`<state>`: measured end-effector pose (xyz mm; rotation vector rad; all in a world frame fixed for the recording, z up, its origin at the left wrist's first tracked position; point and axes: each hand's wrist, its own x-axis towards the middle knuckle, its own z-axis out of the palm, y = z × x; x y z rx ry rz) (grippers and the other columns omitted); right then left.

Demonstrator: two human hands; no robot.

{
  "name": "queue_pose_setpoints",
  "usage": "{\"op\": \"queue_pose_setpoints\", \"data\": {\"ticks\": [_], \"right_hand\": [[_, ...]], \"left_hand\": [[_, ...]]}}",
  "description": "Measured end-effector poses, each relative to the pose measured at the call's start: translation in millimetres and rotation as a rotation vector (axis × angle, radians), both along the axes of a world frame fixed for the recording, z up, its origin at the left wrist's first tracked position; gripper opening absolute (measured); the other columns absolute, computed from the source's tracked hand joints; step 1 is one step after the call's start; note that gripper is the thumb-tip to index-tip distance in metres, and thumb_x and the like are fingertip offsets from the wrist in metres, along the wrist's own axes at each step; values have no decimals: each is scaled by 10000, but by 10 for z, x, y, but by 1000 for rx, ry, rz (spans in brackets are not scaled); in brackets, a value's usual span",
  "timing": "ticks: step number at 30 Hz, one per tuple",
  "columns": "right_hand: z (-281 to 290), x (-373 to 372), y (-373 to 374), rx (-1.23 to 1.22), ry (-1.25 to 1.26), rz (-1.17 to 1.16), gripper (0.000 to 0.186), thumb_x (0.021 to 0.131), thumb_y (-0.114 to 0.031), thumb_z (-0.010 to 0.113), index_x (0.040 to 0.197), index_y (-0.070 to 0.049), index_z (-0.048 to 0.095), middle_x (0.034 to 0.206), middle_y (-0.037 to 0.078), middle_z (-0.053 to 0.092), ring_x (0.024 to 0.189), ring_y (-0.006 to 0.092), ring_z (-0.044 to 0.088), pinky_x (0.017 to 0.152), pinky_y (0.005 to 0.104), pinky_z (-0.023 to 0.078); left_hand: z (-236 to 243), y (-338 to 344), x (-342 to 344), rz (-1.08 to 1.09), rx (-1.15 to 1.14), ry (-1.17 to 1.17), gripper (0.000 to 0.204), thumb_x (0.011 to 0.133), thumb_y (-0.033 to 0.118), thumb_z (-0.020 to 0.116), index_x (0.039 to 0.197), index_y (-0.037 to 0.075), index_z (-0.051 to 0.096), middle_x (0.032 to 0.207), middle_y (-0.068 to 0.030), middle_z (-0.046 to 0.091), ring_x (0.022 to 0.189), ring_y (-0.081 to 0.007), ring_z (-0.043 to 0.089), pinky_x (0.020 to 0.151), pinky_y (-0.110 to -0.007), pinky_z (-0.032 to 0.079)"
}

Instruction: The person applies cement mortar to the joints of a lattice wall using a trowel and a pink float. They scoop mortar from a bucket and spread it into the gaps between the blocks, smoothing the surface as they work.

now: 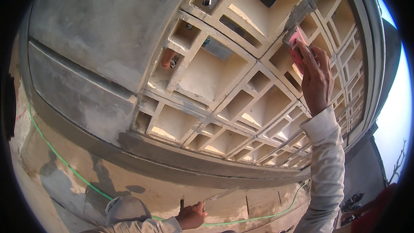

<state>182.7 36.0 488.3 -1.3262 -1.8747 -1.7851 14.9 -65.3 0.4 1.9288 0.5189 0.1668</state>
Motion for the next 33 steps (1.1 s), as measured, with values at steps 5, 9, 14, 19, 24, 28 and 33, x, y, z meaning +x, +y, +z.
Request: {"op": "queue_pose_setpoints", "data": {"ticks": [5,9,14,19,24,28,33], "right_hand": [[-44,-62,81,22,-46,-10,535,904,28,633,1356,-258,651,1148,112,608,1002,304,659,804,423,583],[-52,-82,92,32,-67,-7,641,846,69,667,1374,-292,632,1155,101,605,1019,303,652,797,426,588],[-66,-117,107,44,-126,-75,727,794,99,686,1387,-316,617,1161,84,604,1042,293,642,786,424,594],[-52,-77,104,59,-152,-96,666,825,79,679,1375,-292,631,1164,87,613,1025,297,650,785,421,584],[-61,-100,100,49,-144,-109,541,892,12,675,1363,-254,650,1170,103,631,1012,311,656,807,423,556],[-88,-189,78,62,-191,-162,587,851,-18,720,1369,-283,642,1138,70,629,1002,273,652,753,411,573],[-106,-173,81,131,-317,-190,680,779,11,748,1367,-311,635,1085,39,614,953,227,645,654,366,595]], "left_hand": [[-5,13,-34,30,-1,-33,380,985,309,543,1168,-4,430,1056,-258,692,1008,-463,673,864,-562,498],[9,58,-42,18,-44,-26,373,981,299,543,1169,-4,432,1071,-260,692,1008,-461,674,865,-572,493],[32,62,-52,22,-24,-19,356,976,287,546,1167,6,437,1078,-251,694,1007,-461,674,867,-580,488],[73,71,-57,28,-34,-25,344,972,288,553,1157,20,442,1062,-250,695,987,-465,677,858,-578,492],[-32,37,-14,53,-16,-46,340,967,291,561,1143,24,446,1043,-251,696,969,-470,680,838,-575,503],[-50,42,-9,50,-12,-38,346,965,292,564,1146,20,449,1040,-250,697,963,-464,682,838,-576,504],[-66,10,2,74,61,-57,341,979,280,554,1101,-15,434,967,-244,692,904,-444,679,798,-550,520]]}}
